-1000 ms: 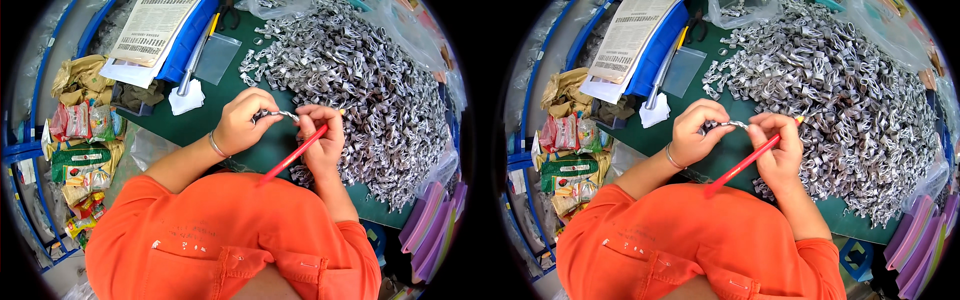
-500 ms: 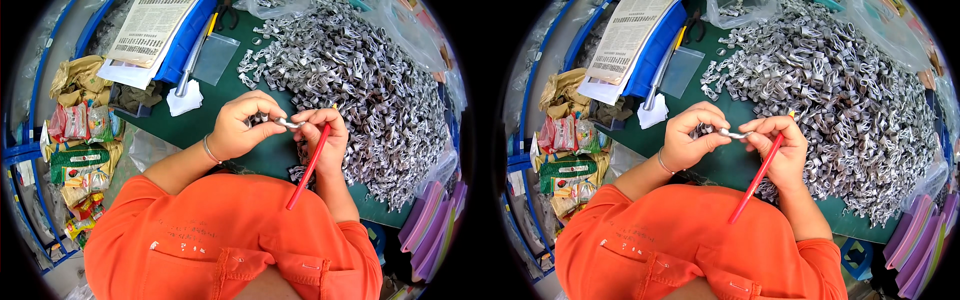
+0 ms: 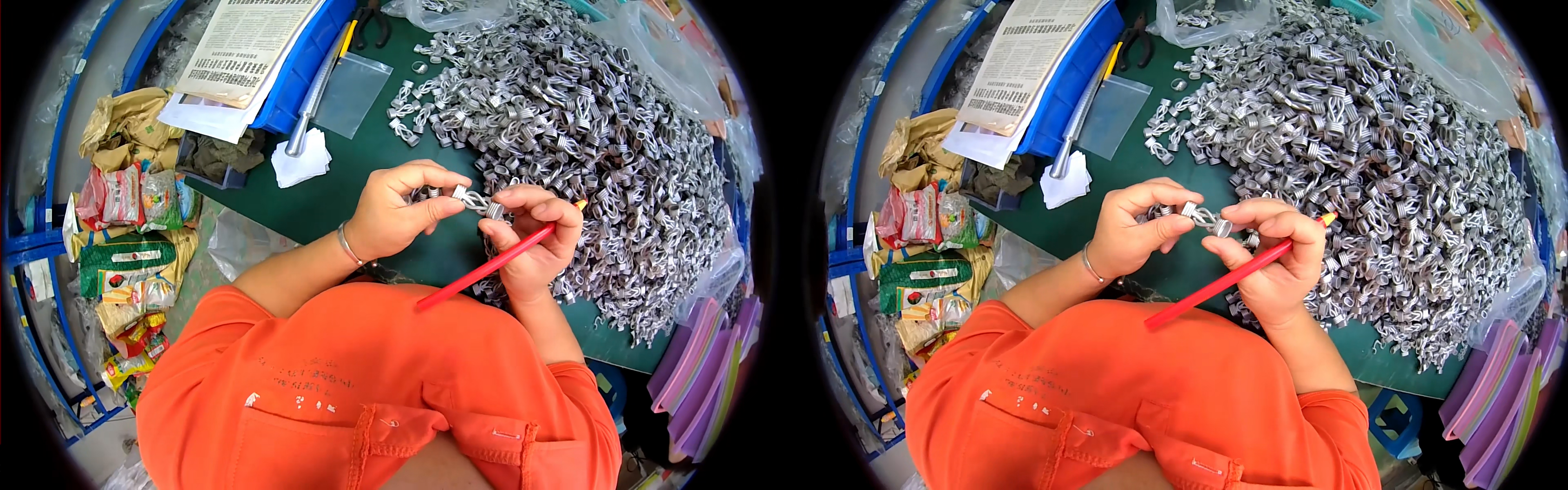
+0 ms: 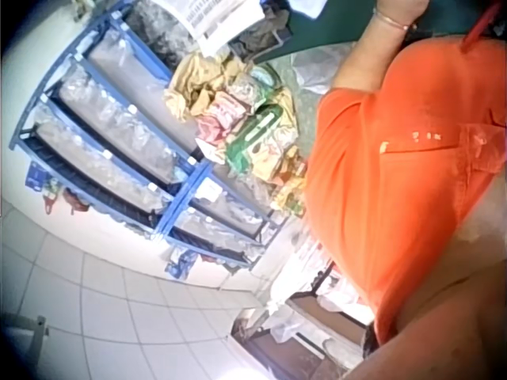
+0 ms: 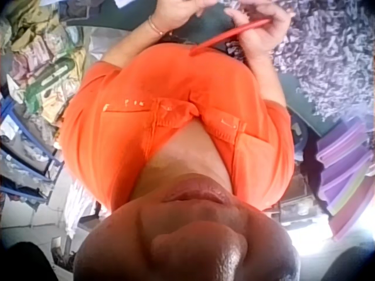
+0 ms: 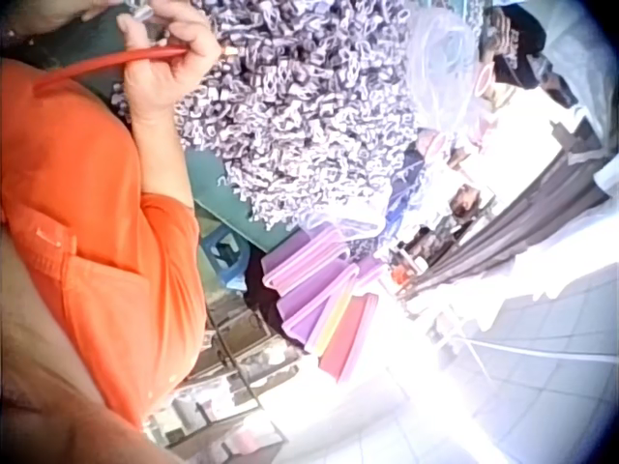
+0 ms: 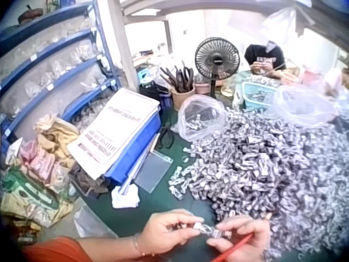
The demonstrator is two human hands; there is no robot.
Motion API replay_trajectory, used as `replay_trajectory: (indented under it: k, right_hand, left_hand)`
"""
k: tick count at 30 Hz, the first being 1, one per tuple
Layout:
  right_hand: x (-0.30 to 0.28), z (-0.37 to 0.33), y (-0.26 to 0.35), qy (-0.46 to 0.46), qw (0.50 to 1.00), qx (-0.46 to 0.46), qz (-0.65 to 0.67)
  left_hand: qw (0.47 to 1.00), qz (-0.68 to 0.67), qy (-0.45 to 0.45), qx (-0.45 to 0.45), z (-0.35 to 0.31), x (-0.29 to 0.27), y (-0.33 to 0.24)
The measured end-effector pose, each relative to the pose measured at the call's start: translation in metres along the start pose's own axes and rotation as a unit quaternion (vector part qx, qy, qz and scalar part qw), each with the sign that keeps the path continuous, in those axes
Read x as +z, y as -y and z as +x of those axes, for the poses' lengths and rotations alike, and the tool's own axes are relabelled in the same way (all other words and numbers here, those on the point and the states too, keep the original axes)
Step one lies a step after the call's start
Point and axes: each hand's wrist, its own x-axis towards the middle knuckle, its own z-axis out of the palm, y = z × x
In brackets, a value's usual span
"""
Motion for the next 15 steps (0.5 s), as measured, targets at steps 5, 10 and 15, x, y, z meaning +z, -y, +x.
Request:
replay_trajectory:
  k: [5,10,15]
  right_hand:
    - [0.002,0.004,0.0,0.058,0.995,-0.058,-0.063]
    - [0.008,0.001,0.003,0.064,0.998,-0.018,-0.013]
    - [0.006,-0.001,0.001,0.015,0.999,0.021,-0.024]
  left_hand:
    - [0.971,-0.171,0.015,-0.164,-0.011,-0.005,0.009]
    - [0.866,-0.467,-0.034,-0.173,-0.033,-0.047,0.001]
    - [0.947,-0.308,-0.042,-0.079,-0.107,-0.154,-0.011]
